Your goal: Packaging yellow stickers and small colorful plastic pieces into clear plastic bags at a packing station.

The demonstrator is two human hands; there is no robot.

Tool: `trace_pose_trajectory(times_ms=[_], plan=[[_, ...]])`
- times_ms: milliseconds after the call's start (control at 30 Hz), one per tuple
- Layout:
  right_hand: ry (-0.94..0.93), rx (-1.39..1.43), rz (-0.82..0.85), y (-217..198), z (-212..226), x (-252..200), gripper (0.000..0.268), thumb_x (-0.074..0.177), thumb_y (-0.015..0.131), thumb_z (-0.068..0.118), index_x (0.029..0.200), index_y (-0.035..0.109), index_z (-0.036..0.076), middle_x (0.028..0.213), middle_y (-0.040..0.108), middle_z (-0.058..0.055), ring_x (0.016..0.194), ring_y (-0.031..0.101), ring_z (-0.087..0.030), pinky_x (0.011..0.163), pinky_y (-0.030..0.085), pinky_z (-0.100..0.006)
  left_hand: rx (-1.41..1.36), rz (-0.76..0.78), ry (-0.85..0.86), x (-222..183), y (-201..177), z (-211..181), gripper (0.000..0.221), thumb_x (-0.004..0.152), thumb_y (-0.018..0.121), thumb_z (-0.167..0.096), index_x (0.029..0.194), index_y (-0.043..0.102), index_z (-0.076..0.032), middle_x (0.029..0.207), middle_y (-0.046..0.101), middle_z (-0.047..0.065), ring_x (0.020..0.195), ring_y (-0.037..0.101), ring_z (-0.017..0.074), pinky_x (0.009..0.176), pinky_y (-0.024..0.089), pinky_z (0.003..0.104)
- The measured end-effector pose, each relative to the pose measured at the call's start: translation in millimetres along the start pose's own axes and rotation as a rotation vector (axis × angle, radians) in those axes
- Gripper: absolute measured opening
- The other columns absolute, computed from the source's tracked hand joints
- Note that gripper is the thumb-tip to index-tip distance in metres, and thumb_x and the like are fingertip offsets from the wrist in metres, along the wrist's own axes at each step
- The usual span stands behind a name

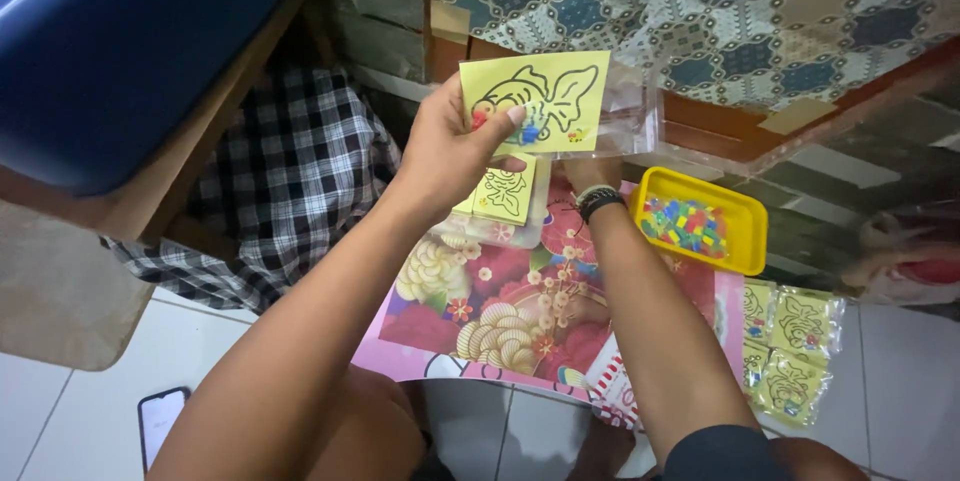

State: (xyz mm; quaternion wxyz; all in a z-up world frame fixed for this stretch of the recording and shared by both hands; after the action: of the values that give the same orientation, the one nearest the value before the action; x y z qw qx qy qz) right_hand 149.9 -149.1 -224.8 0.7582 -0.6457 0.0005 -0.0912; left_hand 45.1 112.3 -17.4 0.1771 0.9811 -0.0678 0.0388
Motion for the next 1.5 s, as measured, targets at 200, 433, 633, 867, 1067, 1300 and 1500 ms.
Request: trace_pose_trajectory(times_ms=[200,433,633,867,1067,1300,1500], plan=[[0.005,-0.021,0.021,-38.4,4.1,-18.4,0.035,0.088,0.066,0.043,0.099,0.075,0.011,0.100,0.076,-0.012,0.107,0.072,-0.038,0.087,0.059,-0.054,0.002,-0.001,0.003,-6.0,14.0,-14.3,0.035,0.094,0.068,-0.004,0.125,0.055,0.006,0.103,0.072,0.025,0.080,0.078,0.0317,0.060,0.072,0.042],[0.189,0.733,-0.210,-121.4,-14.0,-46.0,0.013,0.072,0.073,0.010,0.084,0.076,0.014,0.071,0.070,-0.009,0.070,0.071,-0.022,0.063,0.056,-0.036,-0.032,-0.014,-0.006,-7.4,27.5,-14.3,0.034,0.094,0.070,-0.005,0.123,0.056,0.005,0.102,0.072,0.021,0.080,0.078,0.0304,0.061,0.072,0.043],[0.040,1.093,-0.199,-229.5,-56.5,-79.7,0.017,0.087,0.070,-0.006,0.103,0.067,0.001,0.088,0.072,-0.015,0.075,0.075,-0.021,0.067,0.064,-0.031,-0.046,0.008,0.008,-4.5,45.6,-6.6,0.031,0.094,0.070,-0.005,0.121,0.057,0.004,0.099,0.071,0.017,0.079,0.078,0.0274,0.060,0.072,0.042],[-0.062,1.277,-0.366,-299.1,-73.6,-136.1,0.011,0.098,0.072,-0.002,0.108,0.067,-0.002,0.103,0.074,-0.015,0.091,0.076,-0.018,0.084,0.064,-0.025,-0.026,0.066,-0.046,-6.6,76.6,10.6,0.028,0.093,0.071,-0.004,0.117,0.059,0.003,0.094,0.069,0.012,0.080,0.075,0.0226,0.060,0.072,0.043],[-0.299,1.075,-0.289,-295.1,-81.6,-145.9,0.016,0.088,0.081,0.002,0.104,0.076,0.002,0.125,0.062,-0.016,0.119,0.058,-0.024,0.103,0.044,-0.033,-0.001,0.151,-0.095,-10.4,103.0,15.7,0.031,0.092,0.073,-0.004,0.117,0.058,0.004,0.093,0.069,0.014,0.078,0.075,0.0242,0.060,0.072,0.046],[-0.335,1.131,-0.198,-294.9,-82.9,-151.5,0.018,0.084,0.083,0.000,0.099,0.076,0.005,0.133,0.058,-0.017,0.127,0.054,-0.027,0.110,0.042,-0.037,-0.006,0.253,-0.167,-18.7,127.6,18.5,0.029,0.092,0.072,-0.003,0.116,0.057,0.004,0.092,0.068,0.013,0.079,0.075,0.0238,0.061,0.071,0.046],[-0.300,1.335,-0.030,-290.2,-107.7,-147.2,0.017,0.084,0.081,0.002,0.099,0.076,0.002,0.123,0.063,-0.018,0.117,0.061,-0.023,0.106,0.047,-0.040,-0.014,0.355,-0.249,-19.3,130.6,22.0,0.026,0.091,0.074,-0.004,0.111,0.059,0.004,0.090,0.069,0.013,0.078,0.074,0.0248,0.059,0.070,0.050]])
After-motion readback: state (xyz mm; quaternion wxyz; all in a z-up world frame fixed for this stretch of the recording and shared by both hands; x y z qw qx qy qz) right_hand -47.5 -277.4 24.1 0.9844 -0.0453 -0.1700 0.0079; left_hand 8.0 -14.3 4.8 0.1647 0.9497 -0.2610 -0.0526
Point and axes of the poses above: each hand's wrist, its own x-axis towards the middle knuckle, its own y-axis out of the palm, z = x × y, the point moved 1 cm from there along x, towards the middle knuckle
